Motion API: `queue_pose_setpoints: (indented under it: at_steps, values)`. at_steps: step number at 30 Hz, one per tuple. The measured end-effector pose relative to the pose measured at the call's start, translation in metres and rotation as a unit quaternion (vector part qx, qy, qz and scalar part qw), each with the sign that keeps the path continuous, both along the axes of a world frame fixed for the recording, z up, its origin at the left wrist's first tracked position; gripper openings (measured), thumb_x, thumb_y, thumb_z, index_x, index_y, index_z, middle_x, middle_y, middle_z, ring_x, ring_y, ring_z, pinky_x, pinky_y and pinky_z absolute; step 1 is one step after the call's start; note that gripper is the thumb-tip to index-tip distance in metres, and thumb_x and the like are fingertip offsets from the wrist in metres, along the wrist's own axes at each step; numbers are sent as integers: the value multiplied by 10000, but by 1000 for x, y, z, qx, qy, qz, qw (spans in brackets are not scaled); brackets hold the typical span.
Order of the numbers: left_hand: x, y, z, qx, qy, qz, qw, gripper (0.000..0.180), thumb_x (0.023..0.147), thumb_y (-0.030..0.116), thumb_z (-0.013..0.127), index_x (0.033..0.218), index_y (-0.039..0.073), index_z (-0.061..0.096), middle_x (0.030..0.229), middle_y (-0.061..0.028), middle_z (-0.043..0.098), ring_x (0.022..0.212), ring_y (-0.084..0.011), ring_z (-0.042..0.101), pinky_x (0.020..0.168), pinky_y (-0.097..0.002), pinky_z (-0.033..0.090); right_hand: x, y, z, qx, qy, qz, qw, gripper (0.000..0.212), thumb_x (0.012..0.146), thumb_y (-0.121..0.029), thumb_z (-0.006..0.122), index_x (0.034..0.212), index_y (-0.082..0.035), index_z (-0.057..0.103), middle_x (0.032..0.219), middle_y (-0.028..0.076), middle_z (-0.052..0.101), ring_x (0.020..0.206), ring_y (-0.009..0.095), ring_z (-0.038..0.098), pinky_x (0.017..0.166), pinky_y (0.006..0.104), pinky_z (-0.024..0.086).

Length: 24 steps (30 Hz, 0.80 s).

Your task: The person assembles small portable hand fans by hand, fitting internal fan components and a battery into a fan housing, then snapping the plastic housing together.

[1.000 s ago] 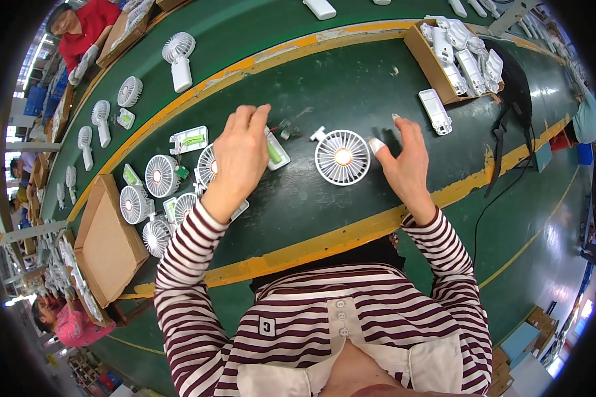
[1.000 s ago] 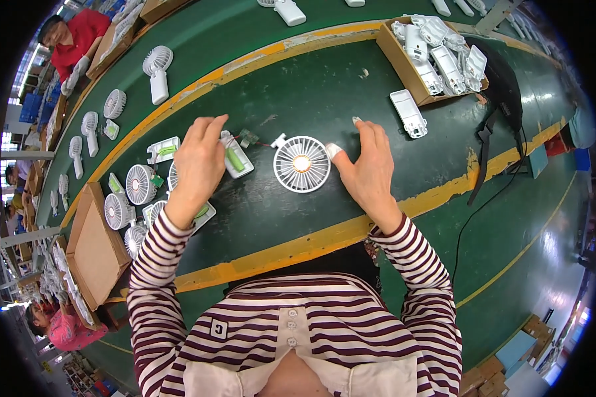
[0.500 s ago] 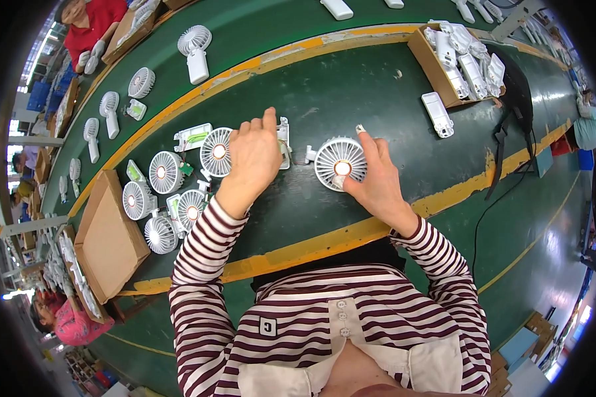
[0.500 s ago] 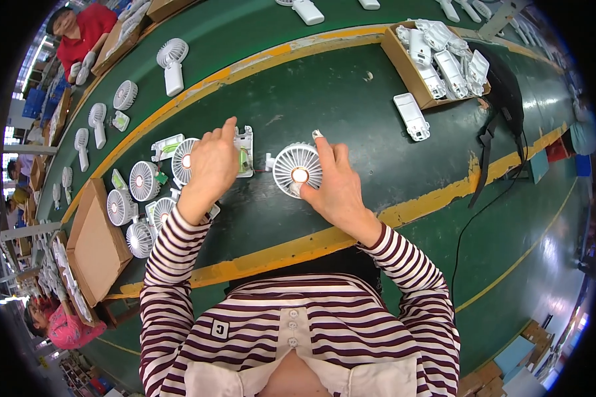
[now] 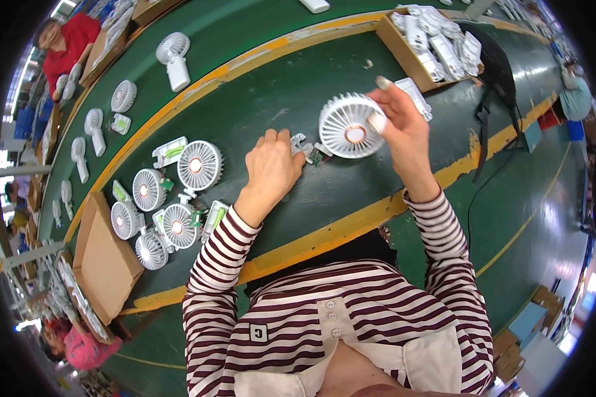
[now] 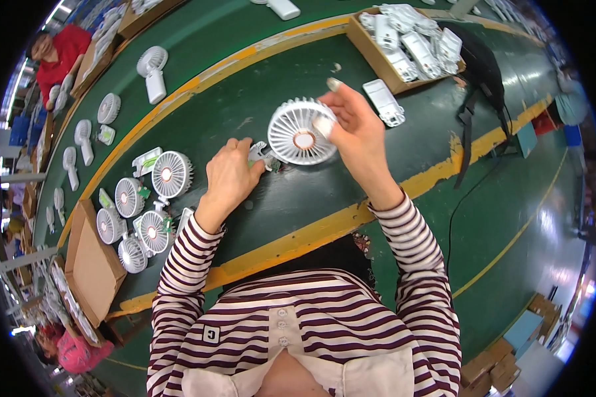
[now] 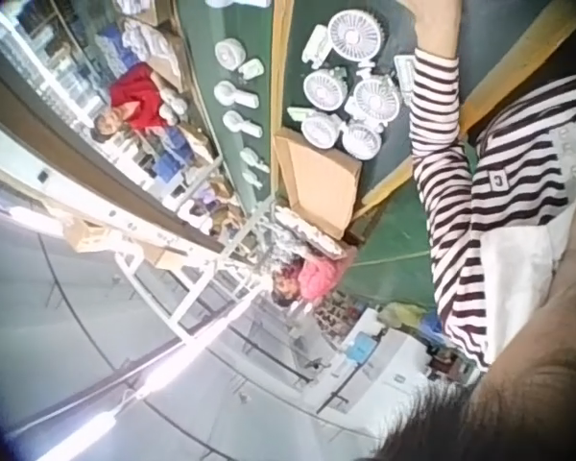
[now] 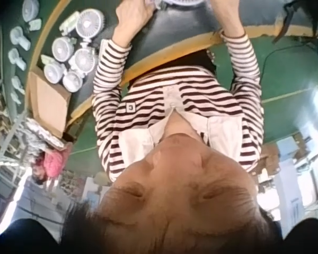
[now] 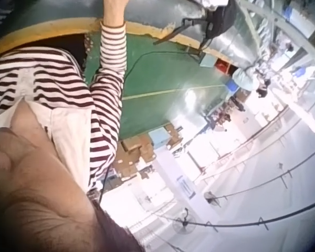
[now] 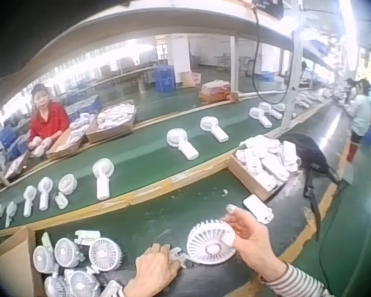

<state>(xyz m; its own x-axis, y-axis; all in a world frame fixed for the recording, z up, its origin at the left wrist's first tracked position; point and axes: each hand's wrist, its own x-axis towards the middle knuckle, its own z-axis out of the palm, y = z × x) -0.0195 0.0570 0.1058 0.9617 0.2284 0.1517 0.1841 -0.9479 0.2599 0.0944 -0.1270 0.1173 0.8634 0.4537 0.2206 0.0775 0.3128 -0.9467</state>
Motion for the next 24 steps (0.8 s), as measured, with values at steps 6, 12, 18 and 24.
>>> queue_pose_setpoints:
  at_steps: [6, 12, 18, 24]
  values:
    - [-6, -16, -7, -153, 71, 7, 986, 184, 739, 126, 587, 798, -47, 561, 803, -176, 610, 726, -277, 610, 603, -380, 468, 14, 15, -23, -36, 62, -2, 997, 323, 845, -51, 547, 1160, 11, 501, 1008, 75, 591, 924, 125, 556, 828, 243, 445]
    - [-40, -20, -5, -734, 83, 109, 665, 175, 834, 63, 517, 992, -8, 544, 787, -81, 629, 651, -142, 601, 598, -261, 492, 3, 35, -16, -1, 192, -51, 980, 229, 881, -98, 482, 1048, 38, 558, 898, 37, 600, 810, 65, 523, 728, 204, 430]
    - [-52, -29, -8, -754, 55, 95, 647, 264, 797, -10, 498, 1060, 2, 512, 848, -98, 606, 647, -161, 607, 582, -262, 493, -26, 69, -25, -31, 83, -28, 996, 204, 879, -115, 497, 995, 35, 575, 802, 27, 601, 730, 66, 520, 651, 204, 430]
    - [-63, -19, -8, -779, -1, 85, 621, 288, 794, -3, 498, 1082, -5, 514, 836, -85, 601, 602, -139, 583, 556, -249, 474, -35, 84, -24, -118, -67, -58, 989, 183, 861, -132, 520, 921, 22, 599, 735, 55, 597, 664, 75, 522, 576, 229, 430]
